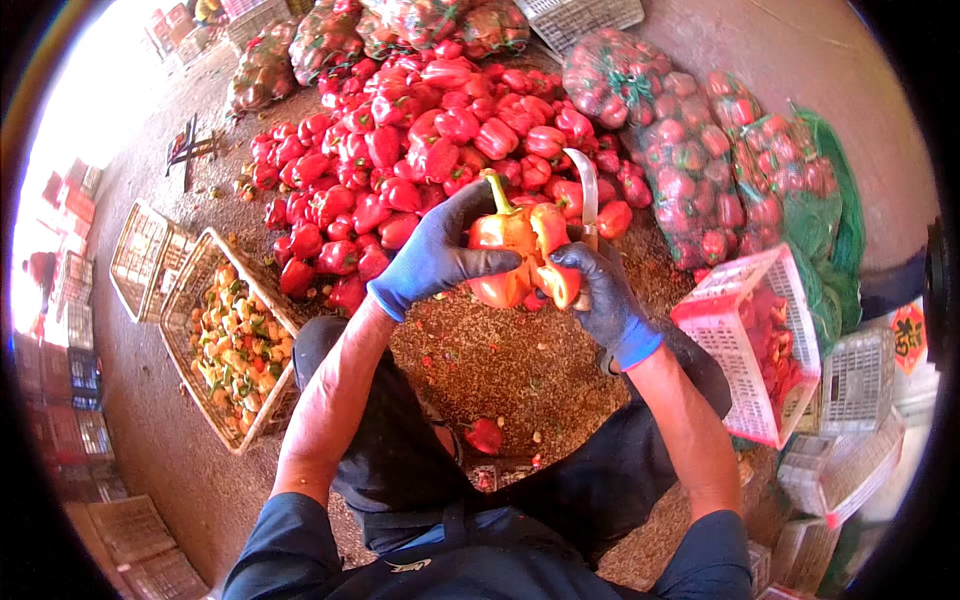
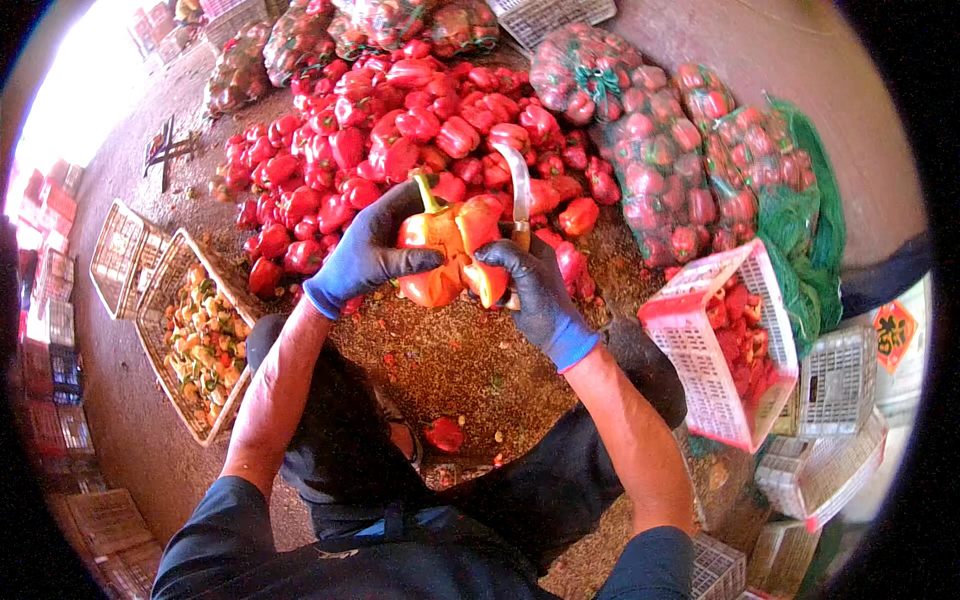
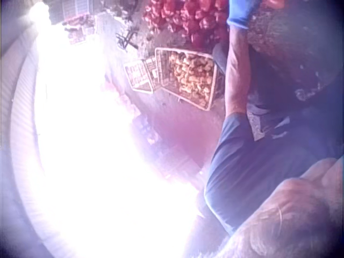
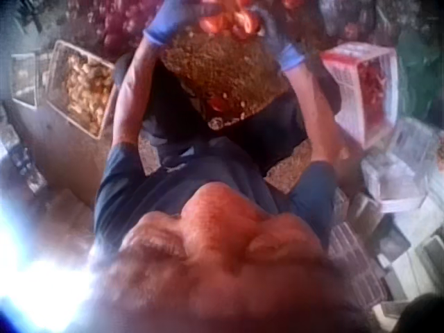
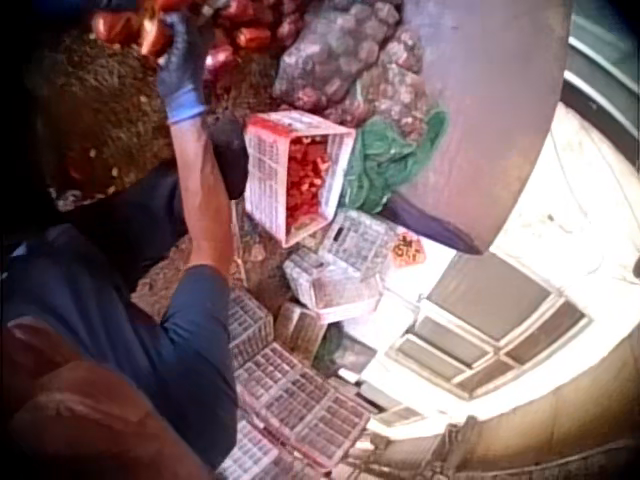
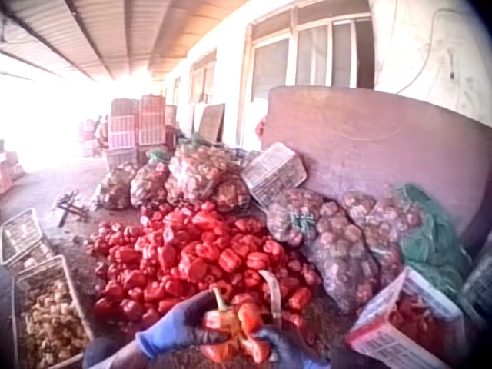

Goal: The person sits on the floor and uses a knife to cut and remove the stems and seeds from bell peppers, placing the cleaned halves into a white basket.

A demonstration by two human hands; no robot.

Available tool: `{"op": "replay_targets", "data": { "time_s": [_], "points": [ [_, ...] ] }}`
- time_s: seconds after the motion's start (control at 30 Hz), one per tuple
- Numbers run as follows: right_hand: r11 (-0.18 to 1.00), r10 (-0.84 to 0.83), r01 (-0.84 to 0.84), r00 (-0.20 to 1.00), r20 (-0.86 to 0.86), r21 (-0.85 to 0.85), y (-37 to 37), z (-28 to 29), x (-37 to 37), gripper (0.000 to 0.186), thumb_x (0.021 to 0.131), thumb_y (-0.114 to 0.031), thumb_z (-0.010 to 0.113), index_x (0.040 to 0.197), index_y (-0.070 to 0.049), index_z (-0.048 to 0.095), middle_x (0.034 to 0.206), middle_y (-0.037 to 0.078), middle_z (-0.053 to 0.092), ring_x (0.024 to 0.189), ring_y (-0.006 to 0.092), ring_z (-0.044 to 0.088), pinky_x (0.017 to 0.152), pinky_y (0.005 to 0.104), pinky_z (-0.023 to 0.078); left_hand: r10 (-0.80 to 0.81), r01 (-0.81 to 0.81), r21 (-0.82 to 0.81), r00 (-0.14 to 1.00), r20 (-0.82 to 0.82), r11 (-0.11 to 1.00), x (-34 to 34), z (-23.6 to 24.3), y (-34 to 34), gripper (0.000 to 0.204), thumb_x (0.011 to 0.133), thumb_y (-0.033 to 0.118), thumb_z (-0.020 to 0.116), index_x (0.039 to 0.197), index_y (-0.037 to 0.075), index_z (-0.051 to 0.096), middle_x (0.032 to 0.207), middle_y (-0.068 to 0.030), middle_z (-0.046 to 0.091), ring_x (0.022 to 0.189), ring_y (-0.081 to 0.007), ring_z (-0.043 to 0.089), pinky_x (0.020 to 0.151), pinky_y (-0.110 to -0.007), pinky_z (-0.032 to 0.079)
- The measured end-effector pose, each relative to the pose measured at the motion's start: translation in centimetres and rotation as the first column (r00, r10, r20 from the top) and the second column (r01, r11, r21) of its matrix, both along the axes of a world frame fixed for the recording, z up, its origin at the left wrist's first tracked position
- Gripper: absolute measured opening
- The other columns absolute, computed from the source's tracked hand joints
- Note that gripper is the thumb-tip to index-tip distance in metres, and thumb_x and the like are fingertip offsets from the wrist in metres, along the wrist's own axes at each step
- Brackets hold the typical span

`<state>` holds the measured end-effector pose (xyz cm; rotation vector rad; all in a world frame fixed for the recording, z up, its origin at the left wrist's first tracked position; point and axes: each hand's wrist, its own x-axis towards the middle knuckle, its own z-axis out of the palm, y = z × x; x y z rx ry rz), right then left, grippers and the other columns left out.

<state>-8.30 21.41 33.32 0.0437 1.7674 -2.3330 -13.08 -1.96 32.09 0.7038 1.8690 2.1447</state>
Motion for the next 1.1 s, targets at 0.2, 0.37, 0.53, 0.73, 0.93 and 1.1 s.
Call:
{"op": "replay_targets", "data": {
  "time_s": [0.2, 0.37, 0.53, 0.73, 0.93, 1.1],
  "points": [
    [0.963, -0.074, 0.093, 0.994, -0.083, 0.252, 1.8, -1.2, 0.6, 0.023, 0.085, -0.028, 0.076, 0.089, -0.008, 0.067, 0.078, -0.004, 0.059, 0.069, 0.0045, 0.053, 0.057, 0.0246, 0.044, 0.128, -0.137, -0.111, 0.988, -0.090, 0.984, 0.3, -2.2, 3.4, 0.106, 0.073, 0.012, 0.090, 0.157, -0.007, 0.028, 0.142, -0.0182, 0.055, 0.130, -0.0228, 0.053, 0.113, -0.037, 0.043],
    [0.965, -0.095, 0.102, 0.995, -0.044, 0.241, 1.5, -1.1, 0.5, 0.023, 0.084, -0.028, 0.077, 0.089, -0.008, 0.067, 0.075, -0.003, 0.058, 0.063, 0.0053, 0.052, 0.052, 0.0252, 0.042, 0.204, -0.206, 0.012, 0.976, 0.069, 0.979, 0.2, -2.7, 3.6, 0.114, 0.070, 0.013, 0.094, 0.159, -0.004, 0.025, 0.140, -0.0215, 0.057, 0.126, -0.0239, 0.057, 0.109, -0.038, 0.047],
    [0.988, -0.030, 0.026, 0.999, 0.027, 0.150, 1.9, -0.4, 0.8, 0.028, 0.085, -0.031, 0.075, 0.097, -0.006, 0.068, 0.078, -0.001, 0.064, 0.062, 0.0095, 0.060, 0.049, 0.0250, 0.045, 0.101, -0.141, -0.140, 0.961, -0.257, 0.980, -0.6, -1.4, 2.1, 0.112, 0.077, 0.008, 0.091, 0.163, 0.005, 0.020, 0.146, -0.0145, 0.056, 0.122, -0.0206, 0.059, 0.108, -0.040, 0.047],
    [0.997, 0.048, -0.038, 0.989, 0.142, -0.074, 2.4, -1.1, 1.3, 0.034, 0.086, -0.029, 0.073, 0.108, -0.004, 0.065, 0.091, 0.007, 0.069, 0.075, 0.0143, 0.069, 0.059, 0.0298, 0.060, -0.159, 0.130, -0.487, 0.987, -0.018, 0.864, -0.5, -2.5, 1.1, 0.065, 0.090, 0.025, 0.081, 0.143, -0.002, 0.055, 0.125, -0.0101, 0.069, 0.114, -0.0125, 0.061, 0.103, -0.033, 0.049],
    [0.994, -0.006, 0.017, 0.995, 0.101, -0.108, 4.6, -4.4, -0.5, 0.027, 0.088, -0.026, 0.069, 0.105, -0.005, 0.065, 0.094, 0.008, 0.069, 0.078, 0.0172, 0.071, 0.067, 0.0298, 0.062, -0.043, -0.381, -0.673, 0.851, -0.523, 0.634, 1.1, -0.7, 2.8, 0.054, 0.094, 0.041, 0.071, 0.133, 0.006, 0.059, 0.104, -0.0217, 0.073, 0.095, -0.0368, 0.072, 0.080, -0.046, 0.056],
    [0.976, -0.026, 0.043, 0.996, 0.083, -0.215, 1.7, -0.8, -0.3, 0.030, 0.089, -0.024, 0.067, 0.108, 0.000, 0.067, 0.093, 0.008, 0.070, 0.081, 0.0151, 0.070, 0.067, 0.0288, 0.058, 0.113, -0.559, -0.554, 0.759, -0.641, 0.617, 0.6, -1.0, 2.5, 0.053, 0.091, 0.048, 0.072, 0.127, 0.010, 0.059, 0.094, -0.0193, 0.073, 0.085, -0.0419, 0.071, 0.069, -0.051, 0.055]
  ]
}}
